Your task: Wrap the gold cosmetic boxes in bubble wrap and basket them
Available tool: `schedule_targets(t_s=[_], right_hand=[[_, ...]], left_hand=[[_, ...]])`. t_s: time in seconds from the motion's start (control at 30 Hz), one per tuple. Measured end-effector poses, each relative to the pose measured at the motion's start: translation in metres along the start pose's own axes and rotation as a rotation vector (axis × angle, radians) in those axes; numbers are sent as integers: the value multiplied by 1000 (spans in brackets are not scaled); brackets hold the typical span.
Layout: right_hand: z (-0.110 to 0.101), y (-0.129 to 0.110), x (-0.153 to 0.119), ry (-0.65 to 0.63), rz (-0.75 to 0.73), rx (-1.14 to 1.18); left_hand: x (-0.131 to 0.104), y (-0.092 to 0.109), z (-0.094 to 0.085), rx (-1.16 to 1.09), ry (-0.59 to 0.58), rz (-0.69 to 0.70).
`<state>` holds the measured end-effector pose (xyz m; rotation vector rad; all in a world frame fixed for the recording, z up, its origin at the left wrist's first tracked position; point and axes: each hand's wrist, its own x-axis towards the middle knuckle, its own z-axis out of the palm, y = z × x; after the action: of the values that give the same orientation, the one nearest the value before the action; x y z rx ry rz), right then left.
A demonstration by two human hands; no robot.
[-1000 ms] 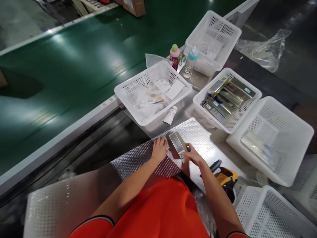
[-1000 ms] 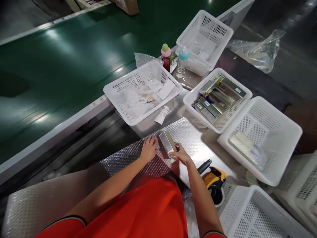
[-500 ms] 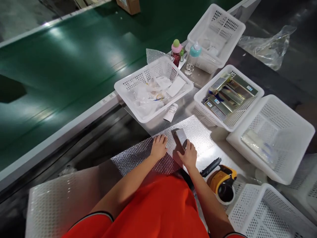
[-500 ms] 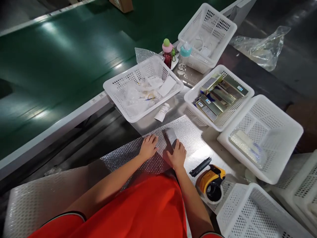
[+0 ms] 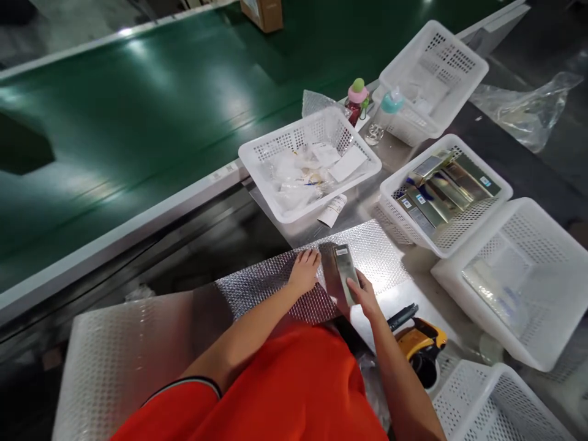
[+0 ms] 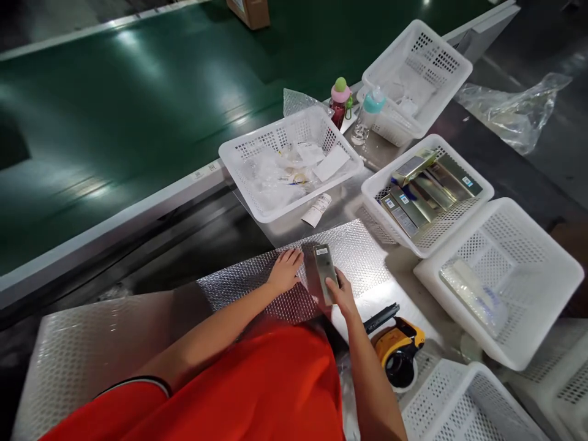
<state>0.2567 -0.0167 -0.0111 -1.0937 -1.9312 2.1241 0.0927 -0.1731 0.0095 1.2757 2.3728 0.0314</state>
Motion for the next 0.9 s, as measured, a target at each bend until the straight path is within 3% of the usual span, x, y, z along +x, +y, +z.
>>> schedule_targets(t_s=[0.07, 0.13, 0.33, 0.4, 0.9], right_hand=[[7, -2, 5, -48, 4, -71], [14, -1, 8, -16, -32, -208], [25, -1, 1, 240, -266, -965], [28, -2, 0, 284, -280, -1088], [48, 8, -3, 387, -256, -1087]], left_hand=[[0, 0, 0, 2, 6, 5], [-1, -1, 0, 0, 13, 10], [0, -1, 2, -5, 9, 10], [0, 0, 2, 2, 2, 2], [-3, 3, 0, 25, 7, -12]])
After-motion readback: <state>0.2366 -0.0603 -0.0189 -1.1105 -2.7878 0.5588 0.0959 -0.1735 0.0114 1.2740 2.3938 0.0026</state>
